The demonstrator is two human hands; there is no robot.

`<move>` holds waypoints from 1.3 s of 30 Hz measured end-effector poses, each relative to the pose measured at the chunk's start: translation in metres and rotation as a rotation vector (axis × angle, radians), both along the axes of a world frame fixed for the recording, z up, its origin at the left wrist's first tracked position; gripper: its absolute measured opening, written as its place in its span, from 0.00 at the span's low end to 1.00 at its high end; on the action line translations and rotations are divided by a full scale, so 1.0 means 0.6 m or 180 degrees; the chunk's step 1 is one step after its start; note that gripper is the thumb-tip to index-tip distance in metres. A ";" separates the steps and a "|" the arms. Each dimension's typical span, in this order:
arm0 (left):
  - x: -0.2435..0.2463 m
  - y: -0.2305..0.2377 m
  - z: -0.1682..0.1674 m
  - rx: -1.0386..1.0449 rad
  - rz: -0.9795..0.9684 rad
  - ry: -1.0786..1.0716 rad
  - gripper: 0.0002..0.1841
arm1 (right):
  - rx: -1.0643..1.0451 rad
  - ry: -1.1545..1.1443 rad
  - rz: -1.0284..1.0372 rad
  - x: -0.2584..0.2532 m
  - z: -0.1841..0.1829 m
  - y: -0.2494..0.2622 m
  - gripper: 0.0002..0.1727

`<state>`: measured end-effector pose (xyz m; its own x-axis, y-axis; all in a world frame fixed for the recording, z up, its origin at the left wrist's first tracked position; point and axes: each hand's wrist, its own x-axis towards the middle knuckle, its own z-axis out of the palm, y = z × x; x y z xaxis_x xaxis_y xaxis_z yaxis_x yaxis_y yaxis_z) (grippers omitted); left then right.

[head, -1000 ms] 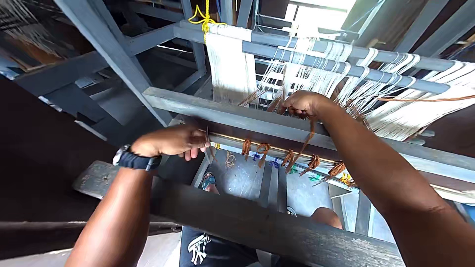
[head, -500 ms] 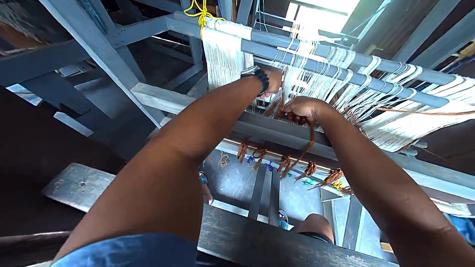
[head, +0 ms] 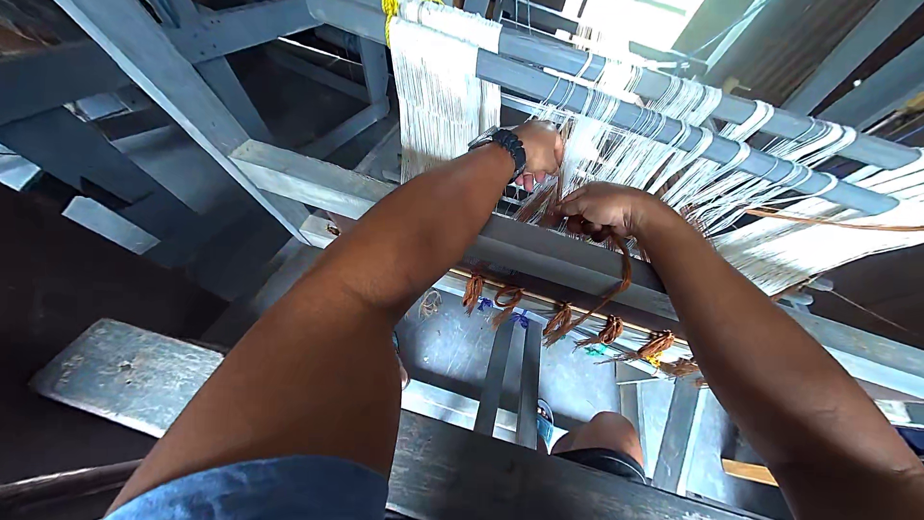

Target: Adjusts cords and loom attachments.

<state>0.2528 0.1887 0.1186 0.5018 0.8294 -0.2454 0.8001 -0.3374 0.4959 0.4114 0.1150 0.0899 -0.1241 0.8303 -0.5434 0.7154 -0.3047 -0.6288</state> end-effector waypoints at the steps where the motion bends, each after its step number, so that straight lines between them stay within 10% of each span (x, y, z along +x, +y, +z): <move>1: 0.000 -0.001 0.000 0.0029 -0.0029 0.0016 0.13 | -0.0010 -0.0011 0.0001 0.000 0.000 0.000 0.16; 26: -0.004 -0.010 0.006 0.0224 0.0267 0.0089 0.10 | 0.0001 -0.0089 -0.0050 0.007 -0.002 -0.002 0.17; 39: -0.010 0.005 -0.004 -0.0739 0.0108 -0.0825 0.08 | -0.0003 -0.0207 -0.0060 0.011 -0.004 -0.005 0.17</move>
<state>0.2466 0.1917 0.1161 0.5453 0.7836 -0.2976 0.6463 -0.1671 0.7445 0.4181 0.1120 0.0878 -0.0726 0.8317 -0.5505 0.7489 -0.3191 -0.5809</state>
